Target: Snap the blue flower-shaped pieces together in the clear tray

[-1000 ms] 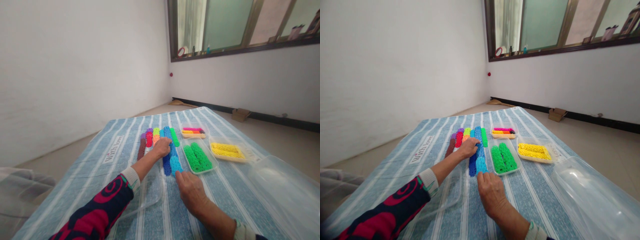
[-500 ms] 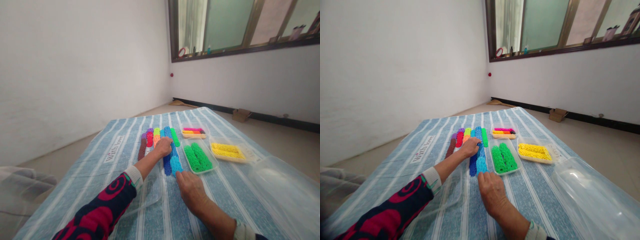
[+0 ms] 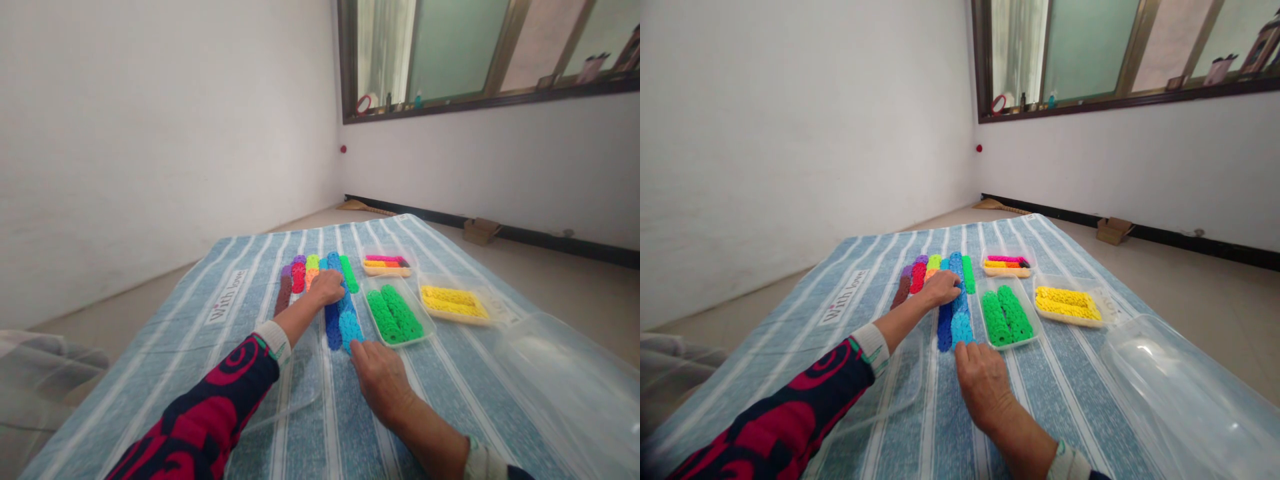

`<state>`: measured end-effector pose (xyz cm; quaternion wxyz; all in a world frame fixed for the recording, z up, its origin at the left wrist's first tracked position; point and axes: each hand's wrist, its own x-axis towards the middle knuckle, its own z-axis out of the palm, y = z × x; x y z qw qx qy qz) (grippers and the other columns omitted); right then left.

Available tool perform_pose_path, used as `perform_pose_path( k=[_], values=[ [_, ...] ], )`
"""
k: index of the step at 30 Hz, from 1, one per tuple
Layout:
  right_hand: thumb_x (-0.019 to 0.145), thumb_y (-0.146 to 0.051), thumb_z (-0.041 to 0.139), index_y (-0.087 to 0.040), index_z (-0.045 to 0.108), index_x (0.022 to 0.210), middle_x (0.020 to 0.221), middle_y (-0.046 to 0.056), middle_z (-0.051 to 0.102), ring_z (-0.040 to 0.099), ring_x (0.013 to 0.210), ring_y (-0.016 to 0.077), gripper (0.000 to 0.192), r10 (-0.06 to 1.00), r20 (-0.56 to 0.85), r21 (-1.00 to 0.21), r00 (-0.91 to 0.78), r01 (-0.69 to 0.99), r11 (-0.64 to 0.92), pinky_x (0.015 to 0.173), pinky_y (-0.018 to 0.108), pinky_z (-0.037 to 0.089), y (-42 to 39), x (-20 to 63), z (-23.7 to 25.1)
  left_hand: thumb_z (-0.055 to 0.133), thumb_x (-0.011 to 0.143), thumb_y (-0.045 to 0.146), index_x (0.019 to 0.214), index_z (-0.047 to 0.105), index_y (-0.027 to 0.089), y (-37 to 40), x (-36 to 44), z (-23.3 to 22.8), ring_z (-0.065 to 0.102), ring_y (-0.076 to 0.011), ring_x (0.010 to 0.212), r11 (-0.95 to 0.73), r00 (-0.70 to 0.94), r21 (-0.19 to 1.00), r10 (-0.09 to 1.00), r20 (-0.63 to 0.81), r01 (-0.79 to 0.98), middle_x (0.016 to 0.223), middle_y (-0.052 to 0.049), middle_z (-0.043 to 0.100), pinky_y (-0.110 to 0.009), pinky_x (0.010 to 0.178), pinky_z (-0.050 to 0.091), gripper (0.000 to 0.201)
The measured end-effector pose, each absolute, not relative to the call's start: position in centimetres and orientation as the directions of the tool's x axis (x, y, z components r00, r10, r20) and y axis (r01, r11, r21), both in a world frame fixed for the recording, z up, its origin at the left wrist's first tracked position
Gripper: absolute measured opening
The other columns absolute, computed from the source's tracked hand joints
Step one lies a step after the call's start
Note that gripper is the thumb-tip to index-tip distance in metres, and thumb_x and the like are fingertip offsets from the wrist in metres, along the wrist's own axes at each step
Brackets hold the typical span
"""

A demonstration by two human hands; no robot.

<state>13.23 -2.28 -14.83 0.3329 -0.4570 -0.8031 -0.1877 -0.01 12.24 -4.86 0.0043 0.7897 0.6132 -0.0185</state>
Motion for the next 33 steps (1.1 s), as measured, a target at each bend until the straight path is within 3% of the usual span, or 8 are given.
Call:
perform_pose_path(
  k=[5,10,14,20,33],
  values=[
    [0.087,-0.008,0.053,-0.021,0.051,0.083,0.065,0.000,0.057,0.049,0.058,0.0178,0.014,0.621,0.700,-0.009,-0.354,0.864,0.503,0.057,0.031,0.026,-2.3,13.2,-14.7,0.057,0.082,0.023,0.086,0.074,0.013,12.6,0.4,-4.9,0.065,-0.0246,0.095,-0.234,0.233,-0.025,0.971,-0.046,0.972,0.093,-0.011,0.073,-0.033,0.080,0.048,0.020],
    [0.084,-0.006,0.055,-0.021,0.051,0.083,0.065,0.000,0.057,0.050,0.058,0.0180,0.016,0.621,0.702,-0.027,-0.349,0.858,0.513,0.057,0.032,0.026,-2.3,13.2,-14.5,0.060,0.087,0.041,0.096,0.069,0.015,13.1,0.6,-5.0,0.065,-0.0218,0.100,-0.210,0.205,-0.047,0.974,-0.093,0.977,0.104,-0.009,0.071,-0.040,0.087,0.051,0.029],
    [0.087,-0.007,0.053,-0.021,0.051,0.082,0.065,0.000,0.057,0.050,0.058,0.0173,0.015,0.632,0.694,-0.029,-0.345,0.863,0.504,0.057,0.031,0.026,-2.3,13.2,-14.5,0.060,0.087,0.039,0.095,0.070,0.015,13.1,0.9,-5.1,0.064,-0.0249,0.106,-0.201,0.194,-0.057,0.975,-0.105,0.978,0.107,-0.011,0.071,-0.039,0.088,0.051,0.028],
    [0.089,-0.008,0.051,-0.021,0.051,0.082,0.067,0.000,0.057,0.051,0.059,0.0176,0.015,0.646,0.679,-0.028,-0.348,0.867,0.497,0.057,0.032,0.026,-2.3,13.2,-14.6,0.059,0.090,0.040,0.111,0.063,0.016,13.0,1.1,-5.1,0.062,-0.0210,0.105,-0.188,0.178,-0.073,0.976,-0.126,0.979,0.116,-0.008,0.065,-0.045,0.092,0.052,0.032],
    [0.090,-0.008,0.048,-0.021,0.051,0.081,0.065,0.000,0.057,0.051,0.058,0.0176,0.017,0.635,0.689,-0.007,-0.350,0.872,0.489,0.056,0.032,0.025,-2.3,13.2,-14.5,0.060,0.090,0.038,0.112,0.062,0.016,12.1,1.5,-4.5,0.063,-0.0208,0.104,-0.247,0.239,-0.040,0.961,-0.141,0.968,0.115,-0.007,0.065,-0.044,0.090,0.053,0.031]
  ],
)
